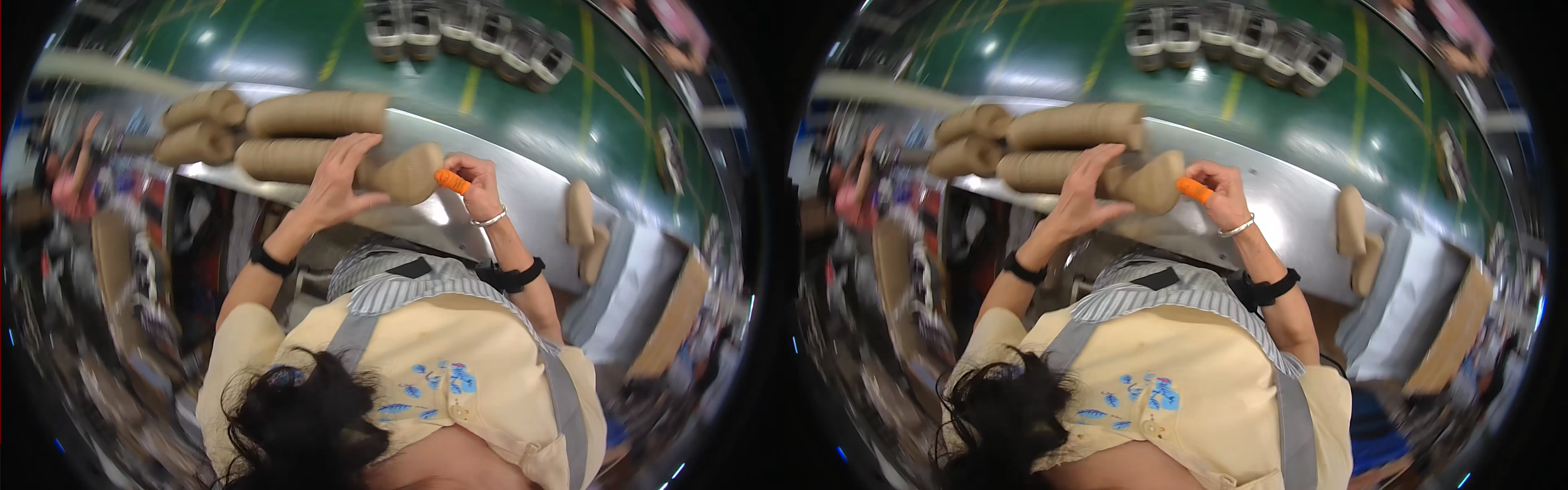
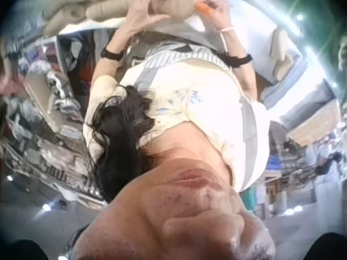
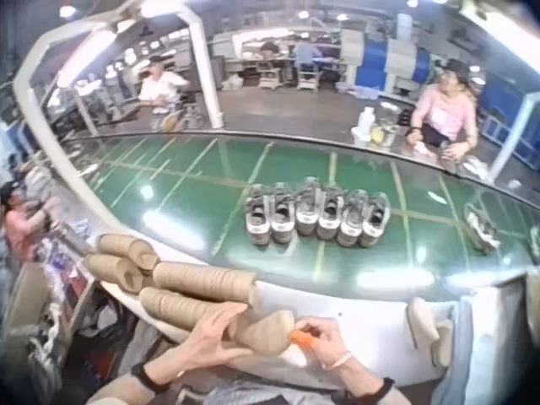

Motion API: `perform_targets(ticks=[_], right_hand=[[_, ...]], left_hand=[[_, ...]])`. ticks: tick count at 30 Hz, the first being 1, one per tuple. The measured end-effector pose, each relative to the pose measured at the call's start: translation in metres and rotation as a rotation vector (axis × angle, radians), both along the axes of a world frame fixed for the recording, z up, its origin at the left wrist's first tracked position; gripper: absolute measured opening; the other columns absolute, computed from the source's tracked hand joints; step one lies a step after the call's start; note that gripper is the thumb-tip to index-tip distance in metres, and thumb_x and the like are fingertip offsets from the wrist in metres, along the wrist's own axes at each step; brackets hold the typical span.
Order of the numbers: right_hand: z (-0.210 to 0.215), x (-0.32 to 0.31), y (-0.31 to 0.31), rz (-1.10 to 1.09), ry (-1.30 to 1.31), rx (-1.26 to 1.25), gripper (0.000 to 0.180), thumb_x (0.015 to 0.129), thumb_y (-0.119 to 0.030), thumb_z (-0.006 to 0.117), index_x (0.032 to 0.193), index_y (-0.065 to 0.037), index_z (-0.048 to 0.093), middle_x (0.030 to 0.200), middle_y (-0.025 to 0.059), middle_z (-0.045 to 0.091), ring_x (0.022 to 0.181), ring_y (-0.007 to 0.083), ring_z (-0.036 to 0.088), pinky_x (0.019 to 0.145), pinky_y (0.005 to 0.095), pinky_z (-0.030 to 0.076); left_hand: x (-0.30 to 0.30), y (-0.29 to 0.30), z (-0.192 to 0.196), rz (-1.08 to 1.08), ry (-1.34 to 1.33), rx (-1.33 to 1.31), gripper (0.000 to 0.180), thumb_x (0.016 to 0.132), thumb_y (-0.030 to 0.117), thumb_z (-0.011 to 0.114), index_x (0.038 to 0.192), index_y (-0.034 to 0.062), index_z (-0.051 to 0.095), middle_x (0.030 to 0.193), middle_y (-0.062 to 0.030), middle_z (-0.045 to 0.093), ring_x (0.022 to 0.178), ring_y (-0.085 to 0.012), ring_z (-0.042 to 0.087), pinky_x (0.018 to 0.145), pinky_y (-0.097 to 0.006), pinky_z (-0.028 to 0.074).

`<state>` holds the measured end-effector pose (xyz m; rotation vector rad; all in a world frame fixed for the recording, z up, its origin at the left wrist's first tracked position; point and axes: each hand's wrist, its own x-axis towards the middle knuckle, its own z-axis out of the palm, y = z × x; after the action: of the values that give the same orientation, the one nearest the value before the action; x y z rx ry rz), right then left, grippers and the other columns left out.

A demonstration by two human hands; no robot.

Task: Wrapping shoe lasts in protective paper and inserting them into sneakers on a manufacturing production line.

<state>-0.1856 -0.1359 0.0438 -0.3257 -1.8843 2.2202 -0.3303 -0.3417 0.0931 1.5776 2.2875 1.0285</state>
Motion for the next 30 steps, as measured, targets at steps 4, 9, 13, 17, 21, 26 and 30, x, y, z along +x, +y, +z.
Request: perform_targets(ticks=[4,9,13,17,21,26,30], right_hand=[[0.056,0.038,0.017,-0.003,0.135,-0.095,0.005,0.080,-0.004,0.067,0.082,0.000,0.065,0.072,-0.0002,0.062,0.067,0.0055,0.057,0.060,0.0215,0.046],[0.056,0.109,0.046,-0.031,0.233,-0.304,0.004,0.082,-0.003,0.066,0.084,0.000,0.064,0.075,0.0012,0.062,0.068,0.0069,0.058,0.062,0.0217,0.047],[0.024,0.156,0.087,-0.228,0.302,-0.468,0.011,0.084,-0.008,0.067,0.088,0.002,0.063,0.082,0.0036,0.063,0.073,0.0102,0.059,0.066,0.0236,0.048],[0.024,0.228,0.156,-0.597,-0.127,0.688,0.014,0.080,-0.007,0.065,0.093,-0.003,0.062,0.084,0.0059,0.064,0.076,0.0157,0.061,0.071,0.0301,0.049],[0.012,0.374,0.222,-1.619,-0.514,0.774,0.025,0.078,-0.018,0.069,0.094,-0.001,0.060,0.092,0.0160,0.062,0.078,0.0323,0.060,0.073,0.0407,0.048],[-0.020,0.487,0.280,-1.700,-1.209,0.652,0.078,0.068,-0.046,0.076,0.122,0.002,0.048,0.119,0.0245,0.054,0.110,0.0382,0.052,0.089,0.0455,0.044],[0.010,0.483,0.324,-1.318,-0.935,0.271,0.067,0.074,-0.034,0.073,0.124,0.002,0.048,0.120,0.0242,0.055,0.110,0.0290,0.056,0.090,0.0365,0.046]], left_hand=[[0.061,0.070,0.037,-0.190,-0.254,0.101,0.098,0.056,0.023,0.084,0.137,0.0061,0.033,0.127,-0.0189,0.046,0.117,-0.0346,0.048,0.097,-0.041,0.040],[0.096,0.126,0.021,-0.529,-0.527,-0.011,0.099,0.054,0.017,0.084,0.138,0.0037,0.032,0.122,-0.0106,0.046,0.105,-0.0190,0.054,0.092,-0.031,0.043],[0.109,0.167,0.008,-0.266,-1.109,0.198,0.090,0.063,0.014,0.077,0.138,0.0119,0.028,0.118,-0.0105,0.046,0.095,-0.0213,0.058,0.085,-0.033,0.048],[0.122,0.187,0.003,-0.019,-0.956,0.264,0.082,0.067,0.009,0.073,0.136,0.0109,0.028,0.113,-0.0084,0.046,0.087,-0.0154,0.056,0.071,-0.027,0.049],[0.190,0.193,-0.001,-0.390,-1.020,-0.131,0.079,0.068,0.026,0.076,0.132,0.0082,0.034,0.101,-0.0067,0.054,0.081,-0.0129,0.055,0.073,-0.028,0.047],[0.241,0.249,0.006,-0.471,-1.425,-0.534,0.063,0.071,0.028,0.076,0.121,0.0027,0.047,0.095,-0.0053,0.060,0.084,-0.0122,0.058,0.075,-0.028,0.048],[0.267,0.326,0.011,-0.557,-1.173,-0.497,0.034,0.077,0.011,0.074,0.103,0.0017,0.054,0.094,-0.0064,0.065,0.084,-0.0117,0.062,0.075,-0.025,0.050]])
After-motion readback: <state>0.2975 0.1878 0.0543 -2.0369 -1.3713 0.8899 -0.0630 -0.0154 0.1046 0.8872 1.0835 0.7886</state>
